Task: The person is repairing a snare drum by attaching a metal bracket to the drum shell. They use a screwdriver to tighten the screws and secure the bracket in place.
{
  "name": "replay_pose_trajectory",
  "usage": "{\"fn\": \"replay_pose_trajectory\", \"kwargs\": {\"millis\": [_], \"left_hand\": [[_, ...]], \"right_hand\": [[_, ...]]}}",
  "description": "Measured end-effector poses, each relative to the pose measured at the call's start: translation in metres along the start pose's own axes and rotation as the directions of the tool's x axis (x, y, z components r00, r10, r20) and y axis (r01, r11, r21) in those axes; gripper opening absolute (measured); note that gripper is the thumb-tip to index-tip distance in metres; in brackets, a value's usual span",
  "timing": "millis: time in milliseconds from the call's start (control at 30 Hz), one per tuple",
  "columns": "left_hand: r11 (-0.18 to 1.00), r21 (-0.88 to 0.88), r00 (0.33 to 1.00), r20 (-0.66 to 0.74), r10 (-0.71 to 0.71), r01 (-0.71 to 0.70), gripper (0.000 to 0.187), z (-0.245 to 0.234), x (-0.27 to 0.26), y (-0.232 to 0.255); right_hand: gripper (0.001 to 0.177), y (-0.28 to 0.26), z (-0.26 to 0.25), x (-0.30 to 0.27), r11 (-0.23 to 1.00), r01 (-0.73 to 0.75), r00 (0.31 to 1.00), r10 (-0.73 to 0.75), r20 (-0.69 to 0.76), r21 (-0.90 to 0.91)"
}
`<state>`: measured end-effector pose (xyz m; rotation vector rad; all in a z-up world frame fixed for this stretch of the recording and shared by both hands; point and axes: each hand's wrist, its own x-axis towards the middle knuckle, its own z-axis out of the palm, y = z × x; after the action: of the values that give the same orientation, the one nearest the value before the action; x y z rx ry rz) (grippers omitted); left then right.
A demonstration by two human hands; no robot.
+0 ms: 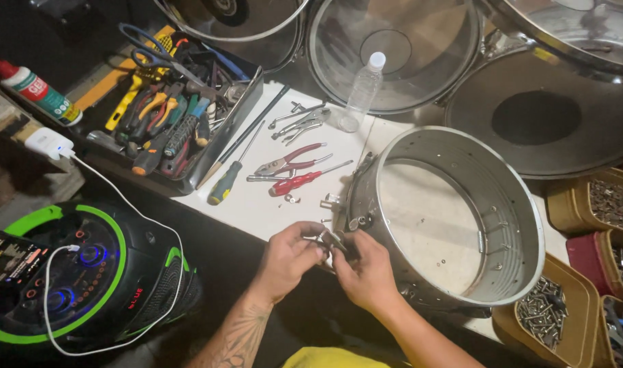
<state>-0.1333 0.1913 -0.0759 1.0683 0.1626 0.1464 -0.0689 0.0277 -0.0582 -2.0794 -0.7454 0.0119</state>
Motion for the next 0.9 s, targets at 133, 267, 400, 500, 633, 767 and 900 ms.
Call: {"fn": "replay_pose_trajectory", "kwargs": {"millis": [133,267,400,500,633,767,900], "left_hand": [[0.922,0.289,0.956,-0.214,-0.199,0.257,0.033,0.01,-0.003,0.016],[0.886,0.349,0.943,-0.244,-0.227,0.303,0.022,0.005,0.001,-0.008],[0.885,0.365,0.942,-0.273,-0.195,0.289,0.025,0.004,0.005,-0.025],[0.833,0.42,0.921,-0.301,-0.247,0.361,0.033,0.007,0.005,-0.007],[0.9,0.386,0.964,-0.238,-0.115,0.203,0.027,0.0,0.008,-0.018],[0.847,0.531,0.965,-0.232,0.122,0.02,0.024,-0.006,0.013,-0.028],[0.798,0.59,0.949,-0.166,0.267,-0.122,0.021,0.007,0.007,-0.011]], "right_hand": [[0.009,0.016,0.008,-0.017,0.999,0.004,0.999,-0.007,-0.05,-0.054],[0.007,0.02,0.015,-0.02,0.999,-0.051,0.992,0.051,-0.111,0.003],[0.007,0.022,0.021,-0.016,0.998,-0.056,0.988,0.057,-0.145,0.008],[0.009,0.025,0.024,-0.017,0.999,-0.037,0.992,0.036,-0.12,-0.007],[0.006,0.012,0.02,-0.01,0.998,0.063,0.993,-0.06,-0.1,0.029],[0.029,0.008,0.014,-0.008,0.992,-0.021,0.999,0.014,0.052,0.128],[0.029,0.0,0.011,-0.006,0.983,-0.163,0.987,0.162,0.019,0.09]]}}
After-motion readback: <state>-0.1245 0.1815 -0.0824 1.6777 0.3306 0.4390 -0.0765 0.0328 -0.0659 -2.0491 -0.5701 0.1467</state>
